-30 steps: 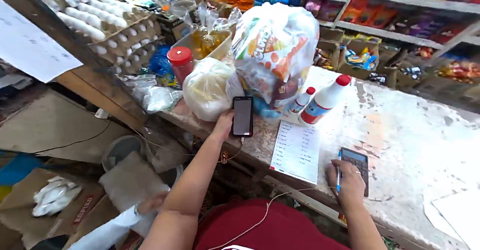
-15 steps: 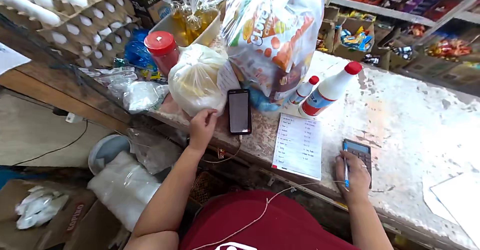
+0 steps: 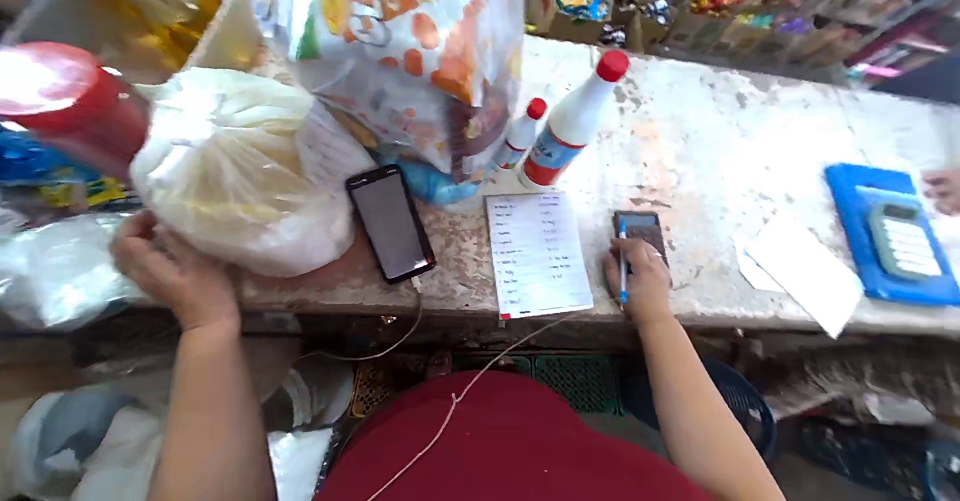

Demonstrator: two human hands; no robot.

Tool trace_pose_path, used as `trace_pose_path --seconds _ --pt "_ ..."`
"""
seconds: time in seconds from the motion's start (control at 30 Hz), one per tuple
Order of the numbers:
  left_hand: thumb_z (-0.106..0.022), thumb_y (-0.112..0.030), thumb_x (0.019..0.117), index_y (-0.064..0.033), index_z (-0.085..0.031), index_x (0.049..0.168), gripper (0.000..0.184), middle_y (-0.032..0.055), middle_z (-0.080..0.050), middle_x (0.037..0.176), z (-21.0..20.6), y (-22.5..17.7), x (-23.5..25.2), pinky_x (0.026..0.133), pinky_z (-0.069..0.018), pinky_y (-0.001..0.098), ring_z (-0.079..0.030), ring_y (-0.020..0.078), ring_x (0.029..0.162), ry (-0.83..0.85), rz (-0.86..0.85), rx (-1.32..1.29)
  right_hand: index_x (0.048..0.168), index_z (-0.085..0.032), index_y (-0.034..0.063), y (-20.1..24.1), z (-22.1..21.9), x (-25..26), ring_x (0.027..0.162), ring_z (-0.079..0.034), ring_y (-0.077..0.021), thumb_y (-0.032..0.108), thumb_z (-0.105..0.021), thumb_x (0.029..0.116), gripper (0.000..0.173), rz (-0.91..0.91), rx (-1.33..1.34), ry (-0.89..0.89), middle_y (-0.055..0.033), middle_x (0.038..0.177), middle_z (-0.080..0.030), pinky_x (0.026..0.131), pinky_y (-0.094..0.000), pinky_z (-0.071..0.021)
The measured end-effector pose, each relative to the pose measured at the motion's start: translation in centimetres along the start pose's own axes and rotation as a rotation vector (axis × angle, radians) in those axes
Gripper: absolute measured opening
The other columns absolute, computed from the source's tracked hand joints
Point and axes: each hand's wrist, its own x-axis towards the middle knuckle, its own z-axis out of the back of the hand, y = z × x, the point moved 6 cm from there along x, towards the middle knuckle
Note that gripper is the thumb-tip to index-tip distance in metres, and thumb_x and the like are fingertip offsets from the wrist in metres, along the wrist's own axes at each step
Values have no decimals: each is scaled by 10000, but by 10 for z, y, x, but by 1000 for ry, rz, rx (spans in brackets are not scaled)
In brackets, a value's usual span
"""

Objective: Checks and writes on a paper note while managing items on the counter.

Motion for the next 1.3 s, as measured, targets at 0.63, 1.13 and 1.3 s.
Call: trace_pose_path --seconds 0.63,1.13,1.3 --pt "-304 -358 1116 -4 -476 1453 518 337 -549 1387 -2 -3 13 1085 -369 695 -502 514 1333 221 266 254 1234 -681 -9 10 -3 6 1108 -658 -490 165 -547 998 323 24 10 38 -267 1195 -681 872 -667 -515" --pt "-122 -468 1116 87 -603 1295 755 384 -612 1272 -1 13 47 1005 -381 758 -561 558 1257 351 184 429 1327 -627 -7 9 -4 5 1071 -661 -511 235 -463 1062 395 52 -28 4 -283 1186 -670 847 -667 -515" --pt "-166 -403 1126 103 -623 1211 687 386 -630 1221 0 7 42 975 -413 742 -590 553 1216 281 127 442 1336 -628 -2 7 -3 4 1019 -670 -530 205 -462 1063 381 46 -27 -19 -304 1294 -619 775 -675 -529"
